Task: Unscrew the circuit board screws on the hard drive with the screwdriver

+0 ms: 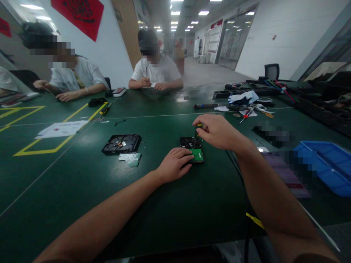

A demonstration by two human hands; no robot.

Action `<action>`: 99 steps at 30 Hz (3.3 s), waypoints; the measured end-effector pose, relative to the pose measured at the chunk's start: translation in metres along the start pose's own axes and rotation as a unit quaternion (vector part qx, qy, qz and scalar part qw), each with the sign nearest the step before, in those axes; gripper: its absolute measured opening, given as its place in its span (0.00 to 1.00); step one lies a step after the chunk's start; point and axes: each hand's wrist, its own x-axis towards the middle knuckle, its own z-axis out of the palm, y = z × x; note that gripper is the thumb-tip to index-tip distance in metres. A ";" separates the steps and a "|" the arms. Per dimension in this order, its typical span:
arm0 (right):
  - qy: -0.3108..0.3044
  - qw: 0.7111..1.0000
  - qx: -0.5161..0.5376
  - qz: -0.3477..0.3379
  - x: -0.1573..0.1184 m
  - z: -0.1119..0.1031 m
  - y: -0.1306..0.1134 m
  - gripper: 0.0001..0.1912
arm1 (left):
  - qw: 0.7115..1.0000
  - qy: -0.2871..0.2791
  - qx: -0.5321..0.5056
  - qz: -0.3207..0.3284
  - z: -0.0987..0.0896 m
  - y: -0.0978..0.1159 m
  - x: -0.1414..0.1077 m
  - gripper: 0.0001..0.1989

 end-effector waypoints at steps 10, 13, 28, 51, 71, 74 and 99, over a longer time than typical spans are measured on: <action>-0.022 0.999 0.032 -0.016 -0.001 -0.003 -0.001 0.15 | 1.000 0.001 0.004 0.002 0.002 -0.001 0.000 0.18; -0.011 1.000 0.022 0.007 -0.001 -0.002 0.001 0.15 | 1.000 -0.004 0.001 -0.001 0.001 0.000 0.000 0.18; 0.010 1.000 -0.007 0.004 0.001 -0.002 0.000 0.08 | 1.000 0.005 0.011 0.006 0.004 -0.002 -0.001 0.18; 0.003 0.999 -0.035 0.019 0.001 -0.002 -0.002 0.09 | 1.000 0.005 0.012 0.006 0.002 -0.001 -0.001 0.18; -0.012 0.999 0.031 -0.022 0.000 -0.004 0.000 0.15 | 1.000 -0.002 0.008 0.000 0.002 -0.001 0.000 0.18; -0.015 1.000 0.020 -0.010 -0.001 -0.004 -0.001 0.12 | 1.000 -0.001 0.007 0.000 0.001 0.000 0.000 0.18; 0.000 1.000 0.014 -0.015 0.002 -0.003 -0.001 0.09 | 1.000 -0.005 0.007 0.000 0.001 0.000 0.000 0.18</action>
